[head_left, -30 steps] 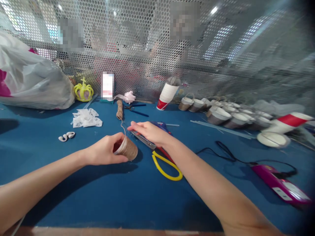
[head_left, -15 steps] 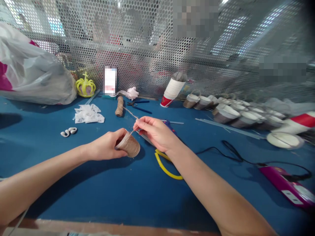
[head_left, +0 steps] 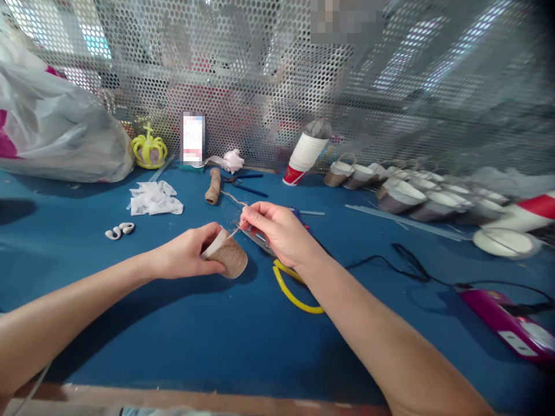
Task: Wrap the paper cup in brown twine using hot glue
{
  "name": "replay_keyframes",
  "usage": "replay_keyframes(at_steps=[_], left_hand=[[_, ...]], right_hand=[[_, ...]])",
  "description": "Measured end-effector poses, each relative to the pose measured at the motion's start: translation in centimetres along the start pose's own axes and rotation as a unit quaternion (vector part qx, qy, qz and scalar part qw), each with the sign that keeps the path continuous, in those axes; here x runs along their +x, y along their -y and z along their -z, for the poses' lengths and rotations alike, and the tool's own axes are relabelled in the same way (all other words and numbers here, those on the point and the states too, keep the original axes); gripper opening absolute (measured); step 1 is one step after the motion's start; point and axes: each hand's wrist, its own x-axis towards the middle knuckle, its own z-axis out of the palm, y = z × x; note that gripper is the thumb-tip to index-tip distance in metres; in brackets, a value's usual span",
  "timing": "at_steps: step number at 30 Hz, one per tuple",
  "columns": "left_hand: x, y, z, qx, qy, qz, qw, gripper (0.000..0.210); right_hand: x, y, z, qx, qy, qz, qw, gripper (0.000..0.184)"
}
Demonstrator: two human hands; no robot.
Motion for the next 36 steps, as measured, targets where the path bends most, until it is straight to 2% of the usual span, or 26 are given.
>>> replay_keyframes(at_steps=[14, 23, 29, 36], left_hand=[[-0.4, -0.4, -0.2, -0.061, 0.042, -0.016, 0.997, 0.032], [-0.7, -0.8, -0.2, -0.018, 0.056, -0.043, 0.997, 0.031], [-1.0, -1.1, -0.3, 0.034, 0.046, -0.046, 0.997, 0.028], [-1.0, -1.5, -0.2, 0.007, 0.049, -0.066, 0.997, 0.029]], right_hand=[[0.2, -0.8, -0.3, -0.050, -0.008, 0.011, 0.999, 0.022], [0.1, -1.2, -0.8, -0.081, 0.003, 0.013, 0.997, 0.021], [-0.1, -1.4, -0.8, -0.109, 0.018, 0.014, 0.994, 0.023], [-0.4, -1.6, -1.1, -0.098, 0.029, 0.003, 0.995, 0.023]])
